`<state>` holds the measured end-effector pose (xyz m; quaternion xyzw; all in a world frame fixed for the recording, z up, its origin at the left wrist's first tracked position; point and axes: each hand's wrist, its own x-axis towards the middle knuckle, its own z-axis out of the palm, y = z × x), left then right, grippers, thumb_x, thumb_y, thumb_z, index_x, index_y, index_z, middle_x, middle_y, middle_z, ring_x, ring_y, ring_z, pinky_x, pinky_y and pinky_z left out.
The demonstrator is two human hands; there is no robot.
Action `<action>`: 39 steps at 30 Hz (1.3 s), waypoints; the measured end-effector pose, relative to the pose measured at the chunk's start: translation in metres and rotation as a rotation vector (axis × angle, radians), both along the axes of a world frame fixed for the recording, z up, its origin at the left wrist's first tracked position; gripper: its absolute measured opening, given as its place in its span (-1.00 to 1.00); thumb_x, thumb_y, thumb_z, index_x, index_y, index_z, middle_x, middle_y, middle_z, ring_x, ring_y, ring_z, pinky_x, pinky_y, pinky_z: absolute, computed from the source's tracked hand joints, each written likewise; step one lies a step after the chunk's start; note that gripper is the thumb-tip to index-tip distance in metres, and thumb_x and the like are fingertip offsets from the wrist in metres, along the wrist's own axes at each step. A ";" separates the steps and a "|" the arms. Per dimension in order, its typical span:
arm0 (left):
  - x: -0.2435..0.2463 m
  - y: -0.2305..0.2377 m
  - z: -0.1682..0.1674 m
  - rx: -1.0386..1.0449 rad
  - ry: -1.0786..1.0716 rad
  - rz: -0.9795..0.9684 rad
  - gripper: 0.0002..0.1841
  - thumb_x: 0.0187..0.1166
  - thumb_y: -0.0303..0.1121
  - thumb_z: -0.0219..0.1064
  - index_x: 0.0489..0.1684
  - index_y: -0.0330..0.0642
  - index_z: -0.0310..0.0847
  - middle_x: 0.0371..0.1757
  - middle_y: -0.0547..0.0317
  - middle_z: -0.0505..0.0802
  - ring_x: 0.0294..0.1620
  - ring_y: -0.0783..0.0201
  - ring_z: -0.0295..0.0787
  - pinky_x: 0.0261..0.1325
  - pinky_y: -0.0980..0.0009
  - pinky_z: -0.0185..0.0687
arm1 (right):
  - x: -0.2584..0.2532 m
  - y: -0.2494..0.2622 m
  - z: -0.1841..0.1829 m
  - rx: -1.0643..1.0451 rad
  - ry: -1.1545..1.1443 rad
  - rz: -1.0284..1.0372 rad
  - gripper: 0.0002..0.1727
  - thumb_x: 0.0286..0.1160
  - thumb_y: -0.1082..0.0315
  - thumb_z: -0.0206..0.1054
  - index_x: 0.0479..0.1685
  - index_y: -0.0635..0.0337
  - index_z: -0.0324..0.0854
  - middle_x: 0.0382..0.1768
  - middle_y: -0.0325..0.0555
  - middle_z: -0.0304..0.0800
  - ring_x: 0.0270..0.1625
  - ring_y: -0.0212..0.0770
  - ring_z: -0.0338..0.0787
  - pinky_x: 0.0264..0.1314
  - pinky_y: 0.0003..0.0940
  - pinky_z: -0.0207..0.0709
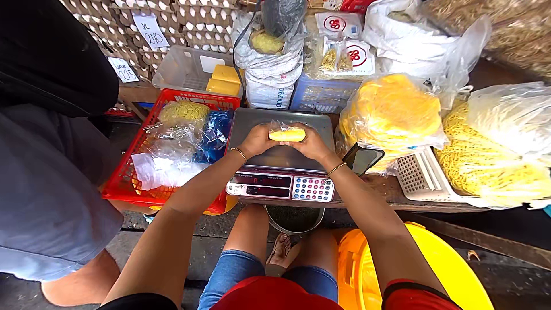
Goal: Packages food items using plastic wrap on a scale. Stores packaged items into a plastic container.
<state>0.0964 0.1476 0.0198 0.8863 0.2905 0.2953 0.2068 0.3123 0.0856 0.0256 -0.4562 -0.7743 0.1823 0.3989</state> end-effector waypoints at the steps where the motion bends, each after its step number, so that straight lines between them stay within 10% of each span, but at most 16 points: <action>1: -0.001 -0.002 0.001 -0.024 -0.003 -0.006 -0.46 0.44 -0.21 0.59 0.24 -0.47 0.67 0.14 -0.29 0.85 0.27 -0.14 0.80 0.50 -0.07 0.52 | 0.001 -0.001 0.001 -0.020 -0.005 0.004 -0.38 0.33 0.29 0.62 0.38 0.39 0.61 0.27 0.21 0.78 0.37 0.01 0.76 0.56 -0.04 0.49; 10: -0.004 -0.003 0.012 -0.328 0.106 0.034 -0.40 0.41 -0.06 0.61 0.26 -0.36 0.67 0.16 -0.12 0.85 0.31 0.09 0.75 0.53 0.08 0.50 | -0.002 -0.002 -0.004 -0.302 0.265 0.041 -0.36 0.35 0.37 0.61 0.41 0.44 0.48 0.17 0.10 0.82 0.21 -0.30 0.83 0.40 -0.37 0.65; 18: -0.007 -0.006 0.021 -0.589 -0.121 -0.101 -0.55 0.51 -0.47 0.50 0.34 -0.44 0.55 0.16 -0.10 0.83 0.17 0.34 0.79 0.36 0.39 0.65 | -0.002 0.001 -0.001 -0.395 0.296 0.025 -0.36 0.47 0.36 0.53 0.50 0.42 0.40 0.24 0.13 0.77 0.28 -0.27 0.79 0.46 -0.33 0.60; 34: -0.004 0.004 0.036 -0.633 0.135 -0.051 -0.53 0.62 -0.29 0.44 0.39 -0.41 0.55 0.25 -0.11 0.82 0.28 0.27 0.77 0.48 0.29 0.58 | -0.008 -0.002 -0.008 -0.385 0.506 -0.006 -0.33 0.67 0.31 0.33 0.70 0.34 0.19 0.36 0.14 0.67 0.32 -0.25 0.75 0.45 -0.33 0.60; 39: -0.001 -0.002 0.035 -0.749 -0.125 -0.077 -0.54 0.59 -0.44 0.43 0.41 -0.44 0.48 0.21 -0.09 0.80 0.17 0.31 0.79 0.35 0.35 0.67 | -0.007 -0.004 -0.010 -0.393 0.494 -0.036 -0.33 0.68 0.27 0.33 0.70 0.32 0.20 0.36 0.16 0.67 0.33 -0.23 0.75 0.46 -0.31 0.59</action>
